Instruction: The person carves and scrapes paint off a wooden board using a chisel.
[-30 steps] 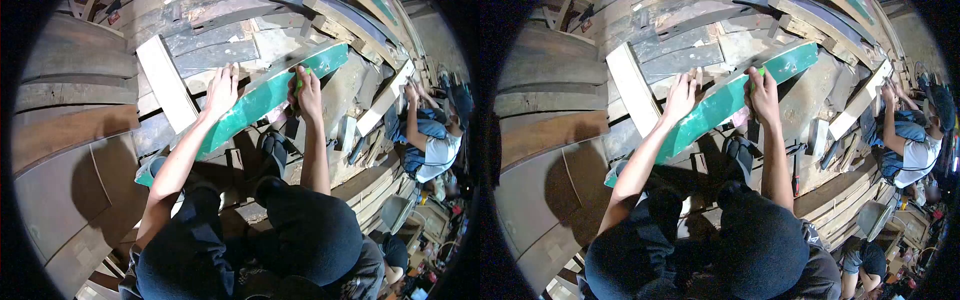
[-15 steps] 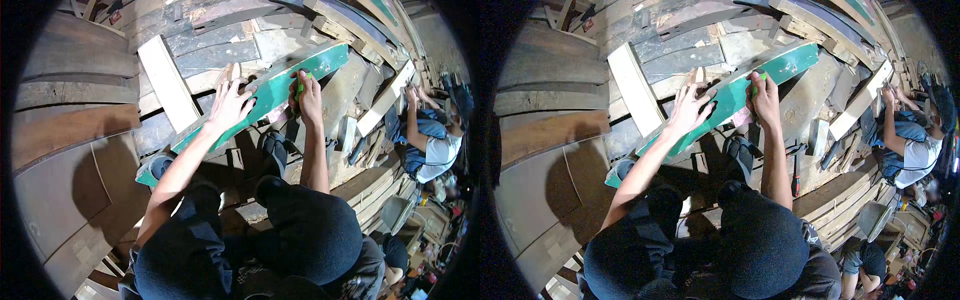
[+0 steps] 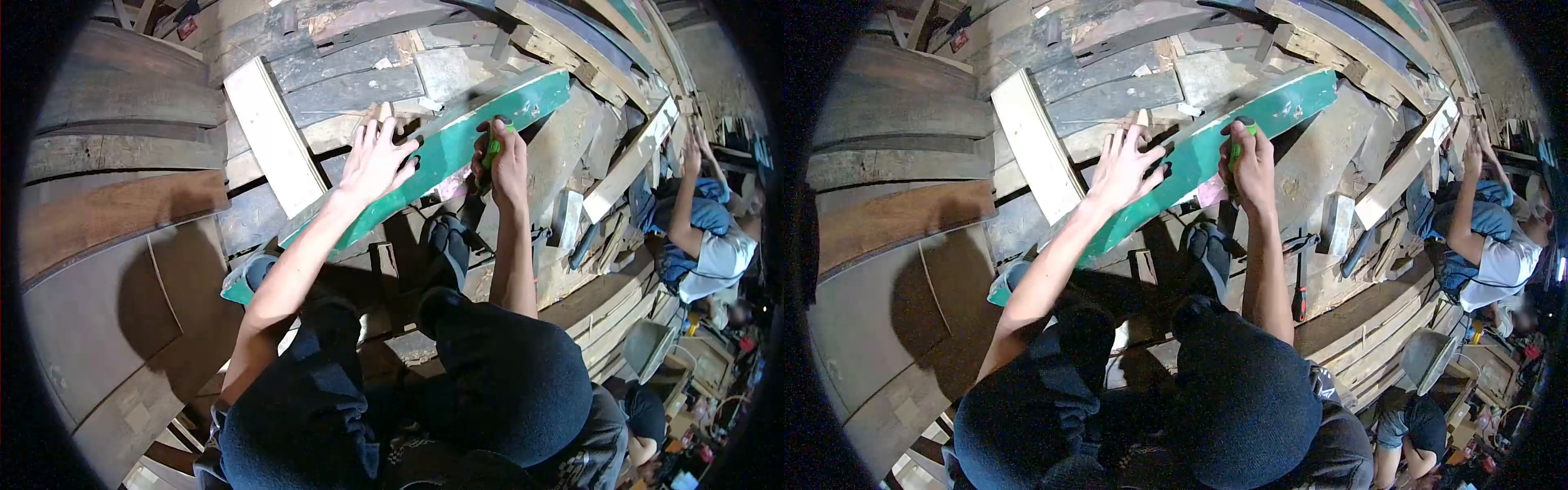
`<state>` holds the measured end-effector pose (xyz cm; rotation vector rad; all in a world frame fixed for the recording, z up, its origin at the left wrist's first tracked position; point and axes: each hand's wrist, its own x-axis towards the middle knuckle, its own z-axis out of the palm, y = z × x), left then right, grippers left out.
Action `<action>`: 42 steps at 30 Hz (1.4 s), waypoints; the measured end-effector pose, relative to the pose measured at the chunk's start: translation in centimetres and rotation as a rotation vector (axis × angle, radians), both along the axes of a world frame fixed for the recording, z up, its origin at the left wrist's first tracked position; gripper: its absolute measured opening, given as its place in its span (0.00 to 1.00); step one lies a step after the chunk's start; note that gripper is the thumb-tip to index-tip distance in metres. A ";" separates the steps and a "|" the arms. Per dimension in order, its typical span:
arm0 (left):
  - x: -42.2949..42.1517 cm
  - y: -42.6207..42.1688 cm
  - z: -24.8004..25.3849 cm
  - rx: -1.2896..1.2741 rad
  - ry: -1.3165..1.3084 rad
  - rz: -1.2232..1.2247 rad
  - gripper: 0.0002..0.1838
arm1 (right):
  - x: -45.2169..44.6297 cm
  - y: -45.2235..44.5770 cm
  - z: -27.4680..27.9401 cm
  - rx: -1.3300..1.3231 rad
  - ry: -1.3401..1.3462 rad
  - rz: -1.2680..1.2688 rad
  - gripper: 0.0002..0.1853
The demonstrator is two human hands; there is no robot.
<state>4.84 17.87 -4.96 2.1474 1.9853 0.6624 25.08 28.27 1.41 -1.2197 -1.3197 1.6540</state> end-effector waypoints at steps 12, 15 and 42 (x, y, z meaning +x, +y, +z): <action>0.0 -2.1 -1.2 0.004 -0.034 0.005 0.25 | 1.7 0.1 0.8 0.027 0.451 0.090 0.21; -0.5 -1.7 -1.0 0.007 -0.047 -0.022 0.24 | 2.5 0.1 1.6 0.004 0.499 0.053 0.24; -4.5 -5.6 -4.9 -0.313 -0.249 0.047 0.41 | -6.3 -9.5 1.5 1.074 0.113 0.786 0.28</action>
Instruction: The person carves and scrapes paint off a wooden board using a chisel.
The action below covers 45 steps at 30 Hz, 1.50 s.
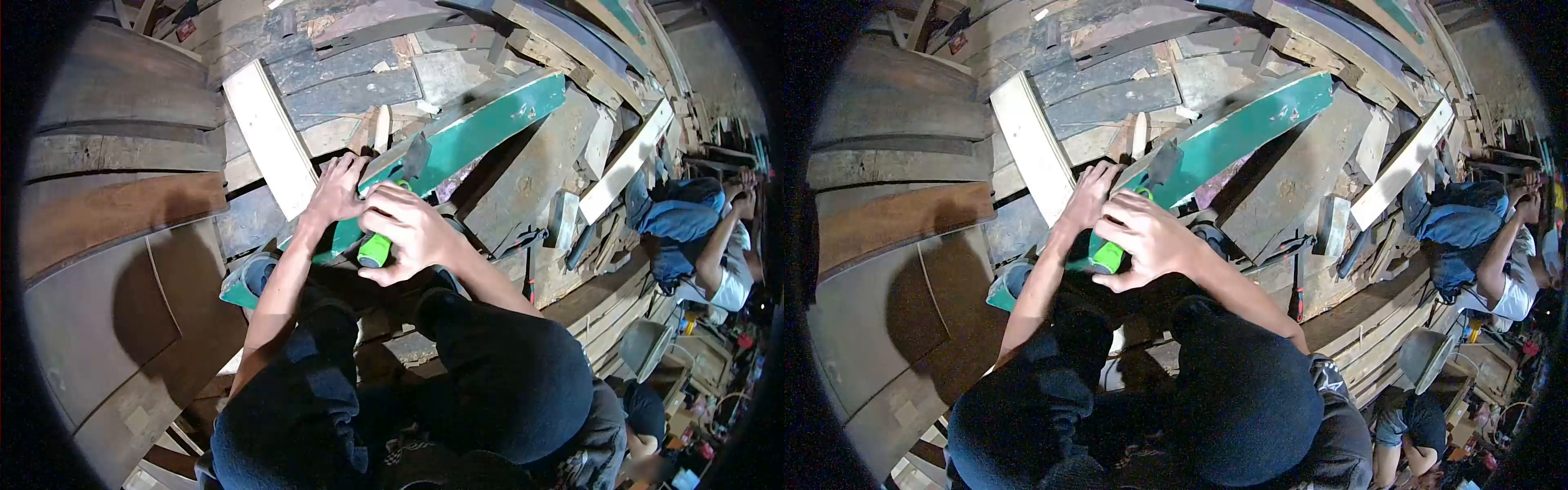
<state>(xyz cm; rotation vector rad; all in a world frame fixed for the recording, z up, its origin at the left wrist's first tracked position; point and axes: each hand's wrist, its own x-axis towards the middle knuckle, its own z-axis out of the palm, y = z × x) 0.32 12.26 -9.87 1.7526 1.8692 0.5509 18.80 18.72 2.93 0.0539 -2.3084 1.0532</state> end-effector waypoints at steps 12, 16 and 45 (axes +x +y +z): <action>0.3 -0.5 0.4 -0.023 -0.096 0.059 0.30 | -3.7 -1.9 -4.2 0.364 -0.279 -0.026 0.32; 0.0 0.3 0.0 -0.082 -0.192 0.064 0.35 | -4.3 -2.5 -6.2 0.393 -0.293 0.033 0.33; 0.4 0.3 -1.4 -0.245 -0.469 0.232 0.29 | -5.6 -3.8 -6.5 0.352 -0.528 0.050 0.31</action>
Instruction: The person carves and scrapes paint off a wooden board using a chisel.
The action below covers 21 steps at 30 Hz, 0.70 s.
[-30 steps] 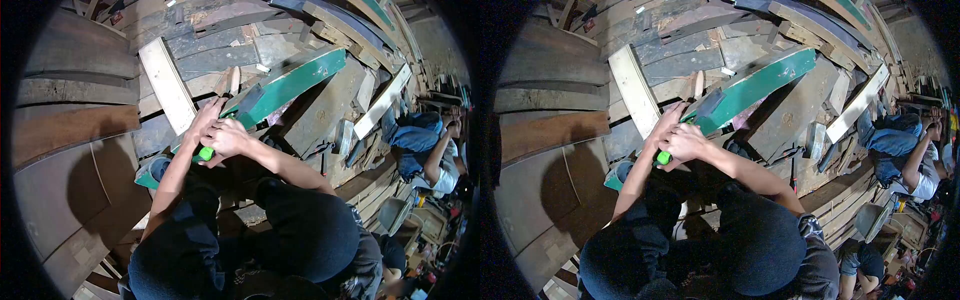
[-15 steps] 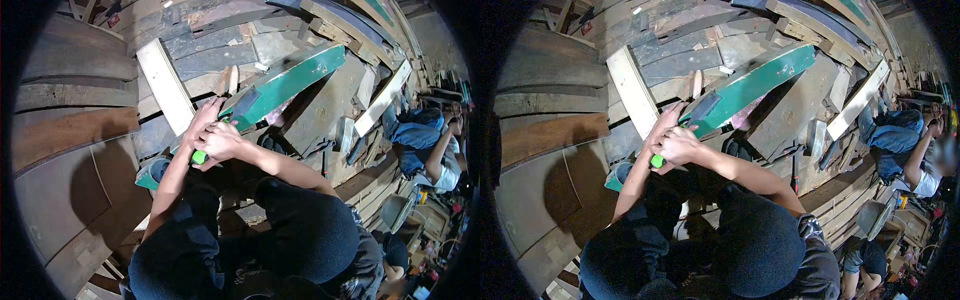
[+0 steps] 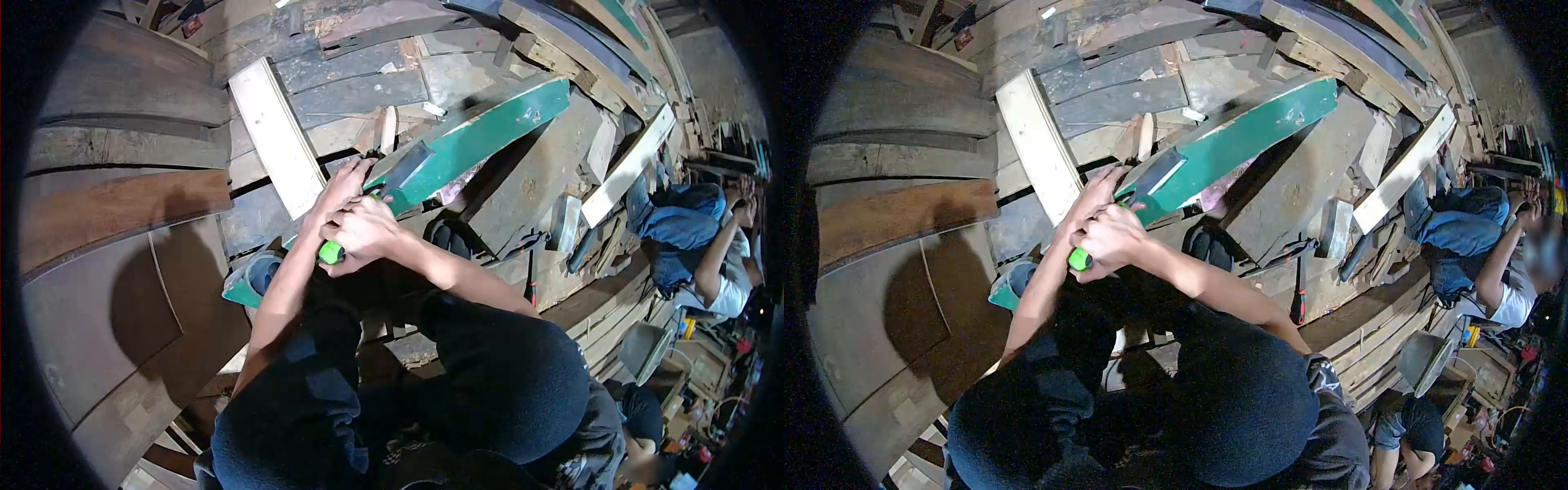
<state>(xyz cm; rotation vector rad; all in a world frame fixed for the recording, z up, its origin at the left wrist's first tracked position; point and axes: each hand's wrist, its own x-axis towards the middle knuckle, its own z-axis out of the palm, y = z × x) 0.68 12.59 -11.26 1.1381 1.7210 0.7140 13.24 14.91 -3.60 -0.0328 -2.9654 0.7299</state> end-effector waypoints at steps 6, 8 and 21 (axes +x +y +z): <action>-1.5 -1.0 -3.5 0.164 0.218 -0.217 0.29 | 1.2 2.4 0.2 0.030 0.143 -0.118 0.27; -1.6 -0.2 -2.9 0.121 0.202 -0.210 0.29 | 1.4 2.6 0.7 0.026 0.157 -0.104 0.27; -1.4 -1.1 -3.3 0.281 0.237 -0.187 0.35 | 1.3 3.1 0.3 0.079 0.333 -0.081 0.26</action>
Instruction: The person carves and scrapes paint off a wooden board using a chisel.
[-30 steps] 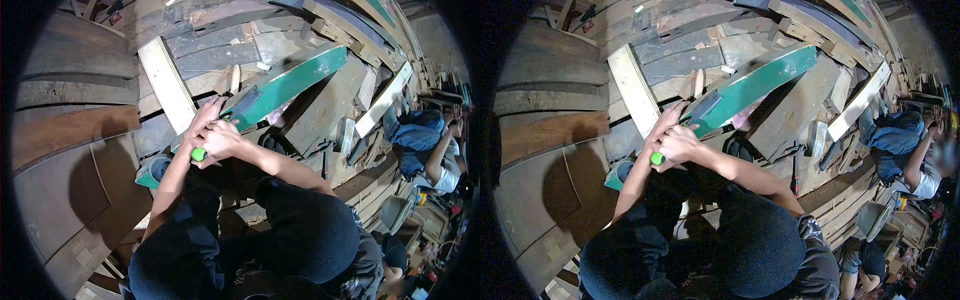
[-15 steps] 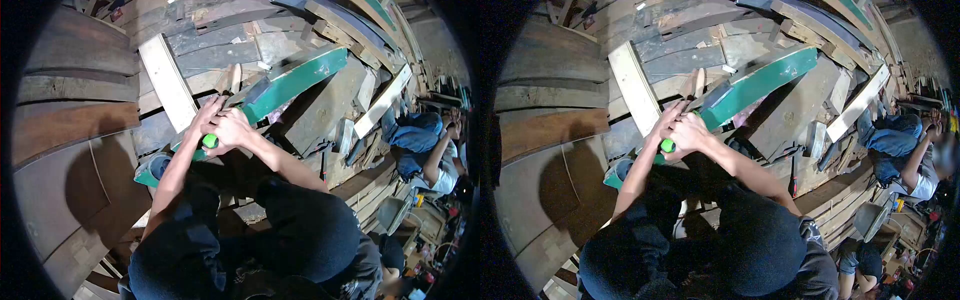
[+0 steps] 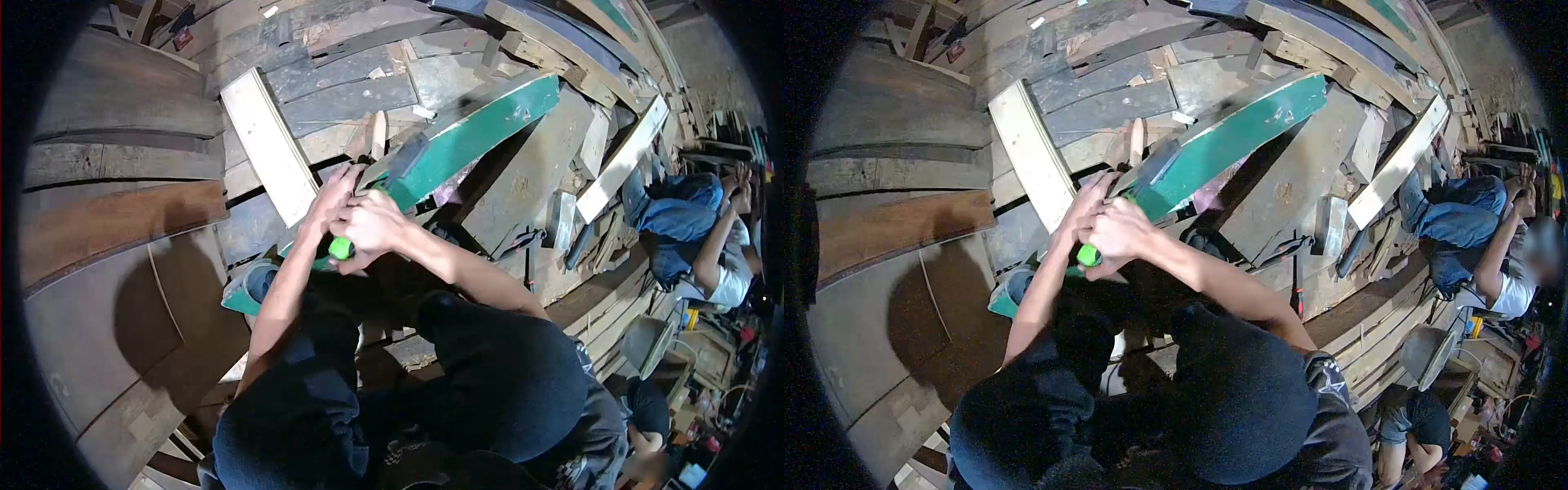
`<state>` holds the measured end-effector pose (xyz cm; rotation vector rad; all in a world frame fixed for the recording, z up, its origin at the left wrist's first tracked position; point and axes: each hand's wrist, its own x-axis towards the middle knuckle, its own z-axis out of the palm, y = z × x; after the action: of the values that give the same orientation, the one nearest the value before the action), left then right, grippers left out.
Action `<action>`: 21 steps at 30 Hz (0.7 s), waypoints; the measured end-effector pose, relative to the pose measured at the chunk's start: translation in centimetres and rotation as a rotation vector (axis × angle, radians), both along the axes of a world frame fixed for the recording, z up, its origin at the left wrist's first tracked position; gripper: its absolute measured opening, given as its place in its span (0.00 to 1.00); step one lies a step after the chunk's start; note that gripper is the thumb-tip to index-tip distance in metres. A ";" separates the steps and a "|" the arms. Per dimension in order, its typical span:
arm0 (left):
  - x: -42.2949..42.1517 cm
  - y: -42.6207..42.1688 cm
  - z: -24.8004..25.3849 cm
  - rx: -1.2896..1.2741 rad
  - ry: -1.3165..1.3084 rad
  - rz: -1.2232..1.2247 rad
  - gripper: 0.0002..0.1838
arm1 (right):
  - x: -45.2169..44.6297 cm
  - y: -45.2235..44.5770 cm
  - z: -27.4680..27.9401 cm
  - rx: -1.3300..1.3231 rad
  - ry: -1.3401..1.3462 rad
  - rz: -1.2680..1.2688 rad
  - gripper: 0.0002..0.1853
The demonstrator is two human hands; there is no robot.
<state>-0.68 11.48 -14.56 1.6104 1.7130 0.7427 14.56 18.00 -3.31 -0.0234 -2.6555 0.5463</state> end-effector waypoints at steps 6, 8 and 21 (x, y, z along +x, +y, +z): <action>0.3 0.5 1.3 -0.114 -0.167 0.090 0.30 | 0.1 -0.5 1.1 -0.064 -0.278 -0.026 0.29; 0.1 0.6 -1.2 -0.140 -0.193 0.186 0.30 | 0.4 -0.3 -1.1 0.034 -0.083 0.071 0.29; 0.2 -0.2 1.7 0.106 0.094 -0.055 0.36 | 0.5 1.1 2.0 -0.068 -0.173 -0.115 0.26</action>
<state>-0.48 11.33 -12.91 1.7829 1.7124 0.7526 15.09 19.15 -1.34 -0.2531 -2.7794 0.6214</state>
